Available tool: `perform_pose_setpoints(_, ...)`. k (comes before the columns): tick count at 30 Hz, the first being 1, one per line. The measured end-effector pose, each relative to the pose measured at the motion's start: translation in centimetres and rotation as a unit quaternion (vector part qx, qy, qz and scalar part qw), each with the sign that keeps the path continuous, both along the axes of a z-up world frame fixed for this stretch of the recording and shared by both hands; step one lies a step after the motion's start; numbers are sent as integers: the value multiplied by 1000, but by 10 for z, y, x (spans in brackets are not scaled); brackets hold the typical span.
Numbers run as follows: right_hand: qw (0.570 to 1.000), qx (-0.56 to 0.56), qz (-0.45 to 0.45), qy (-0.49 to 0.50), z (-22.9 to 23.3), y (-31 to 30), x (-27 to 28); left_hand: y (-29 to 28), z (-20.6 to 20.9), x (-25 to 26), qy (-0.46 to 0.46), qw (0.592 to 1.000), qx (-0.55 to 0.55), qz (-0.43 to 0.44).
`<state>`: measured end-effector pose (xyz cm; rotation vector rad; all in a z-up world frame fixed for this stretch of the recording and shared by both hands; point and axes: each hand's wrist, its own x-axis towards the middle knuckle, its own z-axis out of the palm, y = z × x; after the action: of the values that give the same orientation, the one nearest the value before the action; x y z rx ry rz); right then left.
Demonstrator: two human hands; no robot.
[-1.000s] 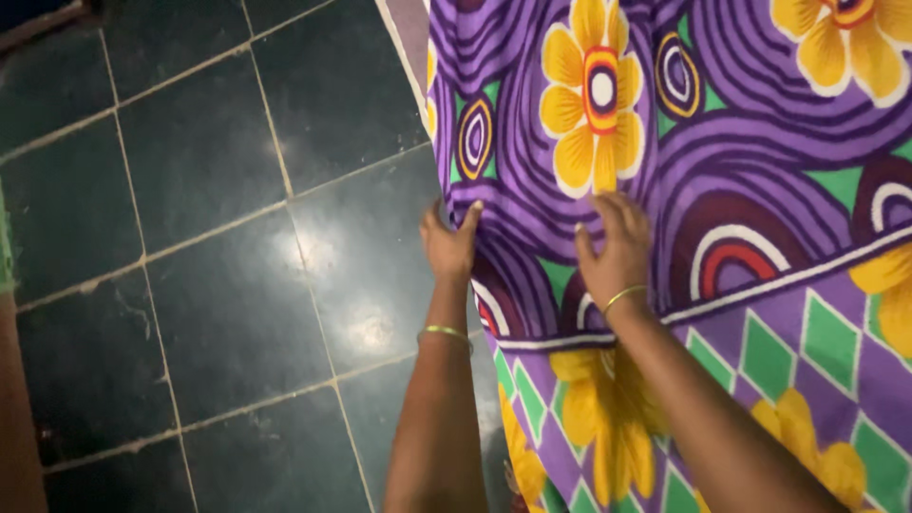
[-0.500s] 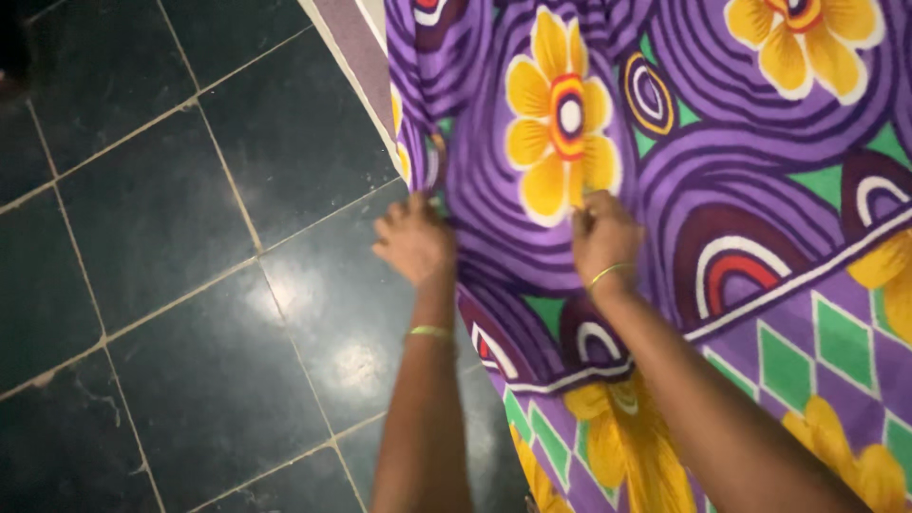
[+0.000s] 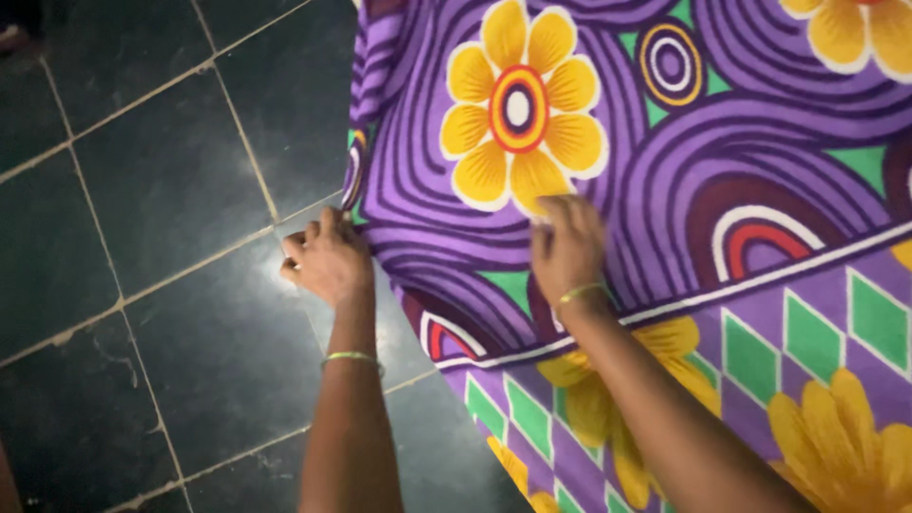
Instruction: The person spreads a purple floral-patterned bedsheet over a bed, smoothing the surface and tucking the edges under the mattress. They adjust the corners and sides to ensure the sheet is flat and secure.
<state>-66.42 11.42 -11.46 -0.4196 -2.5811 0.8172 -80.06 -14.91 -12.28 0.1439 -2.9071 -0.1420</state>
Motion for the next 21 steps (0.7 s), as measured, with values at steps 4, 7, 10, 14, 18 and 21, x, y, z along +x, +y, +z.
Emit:
perform_pose_setpoints(4,989,120,-28,-86,-8,10,36,11,-10,6,-48,998,17,39)
perform_pose_setpoints(7,948,148,135,-247,-15,2,57,27,-10,13,-51,995,52,70)
perform_pose_setpoints(10,900,176,289,-276,-18,-25,82,59,-12,25,-84,987,97,95)
perform_pose_setpoints(14,838,162,384,-352,-19,-47,120,135,-19,63,-10,994,104,-17)
perform_pose_setpoints(18,961,56,235,-135,-23,10,115,217,-1,121,-152,950,169,-213)
perform_pose_setpoints(21,996,45,75,12,-44,40,150,250,-1,136,-174,905,223,-319)
